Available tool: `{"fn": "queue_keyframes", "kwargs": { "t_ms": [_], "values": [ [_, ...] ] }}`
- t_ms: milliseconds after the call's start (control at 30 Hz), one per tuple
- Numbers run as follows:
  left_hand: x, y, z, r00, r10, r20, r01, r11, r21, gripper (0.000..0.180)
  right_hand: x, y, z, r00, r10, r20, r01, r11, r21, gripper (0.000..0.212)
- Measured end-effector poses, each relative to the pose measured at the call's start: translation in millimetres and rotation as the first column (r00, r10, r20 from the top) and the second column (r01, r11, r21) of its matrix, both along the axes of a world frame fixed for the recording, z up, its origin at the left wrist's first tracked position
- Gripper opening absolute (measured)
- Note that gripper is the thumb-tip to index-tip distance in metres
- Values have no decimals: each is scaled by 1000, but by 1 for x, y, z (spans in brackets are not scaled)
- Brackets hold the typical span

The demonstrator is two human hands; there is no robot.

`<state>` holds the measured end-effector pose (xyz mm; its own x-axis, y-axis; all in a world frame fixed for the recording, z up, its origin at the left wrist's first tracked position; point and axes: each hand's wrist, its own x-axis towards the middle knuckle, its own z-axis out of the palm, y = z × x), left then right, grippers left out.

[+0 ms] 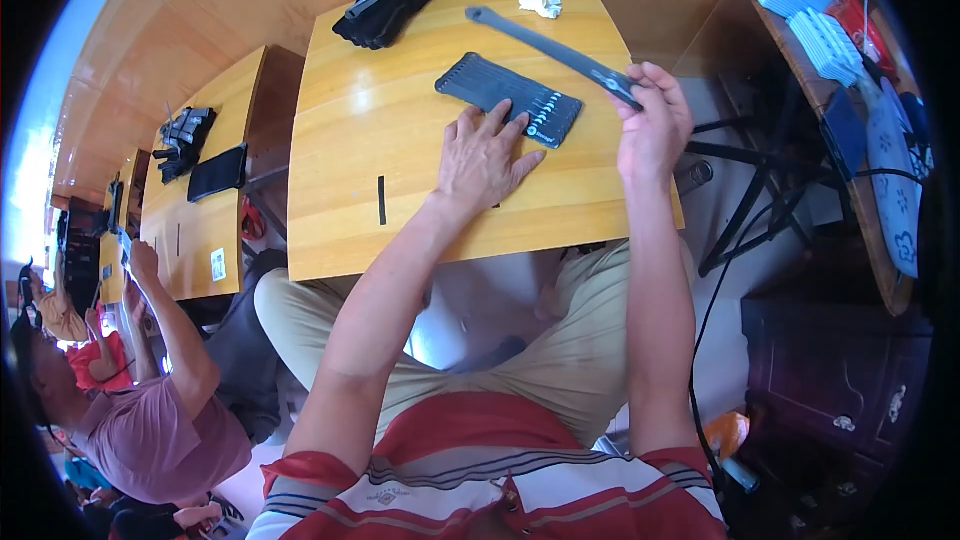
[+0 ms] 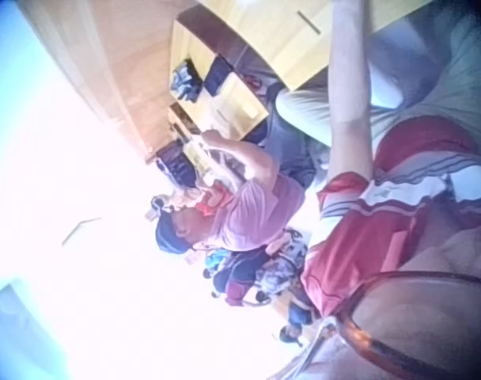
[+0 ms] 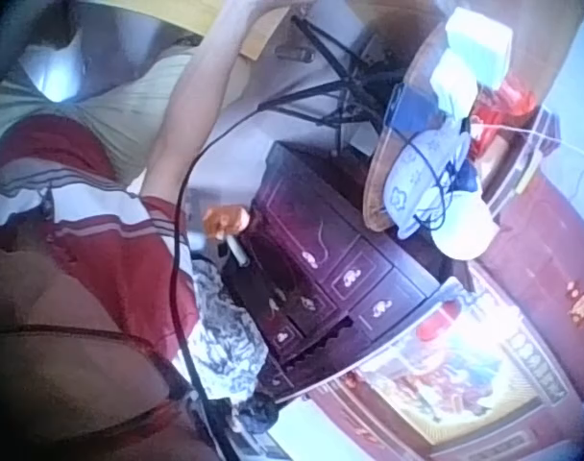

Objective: Assembling small silicone or rubber watch bands by hand at a workbench.

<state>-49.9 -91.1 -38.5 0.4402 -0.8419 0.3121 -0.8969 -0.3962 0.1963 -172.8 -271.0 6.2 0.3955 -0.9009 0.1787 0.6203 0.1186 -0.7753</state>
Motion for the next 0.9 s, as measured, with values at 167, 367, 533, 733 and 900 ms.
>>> {"fn": "queue_keyframes", "kwargs": {
  "t_ms": [167, 367, 533, 733, 900],
  "values": [
    [-4, -4, -2, 1000, -10, -5, 9, 999, -37, 60, 28, -43, -55, 921, -151, -360, -41, 880, -474, 20],
    [-1, 1, -4, 1000, 2, 12, -1, 998, -57, 58, 35, -55, -56, 741, -479, -471, 40, 731, -681, 20],
    [0, -1, -2, 999, -29, 46, 32, 996, -77, 56, 32, -65, -53, 931, -227, -285, 208, 973, -97, 13],
    [8, -10, 20, 991, -103, 83, 106, 994, -32, 50, 41, -58, -27, 964, -195, -182, 221, 965, 138, 16],
    [33, -38, 26, 985, -65, -157, 66, 998, -1, 38, 62, -47, 2, 940, -278, -197, 211, 929, -303, 8]
  ]
}}
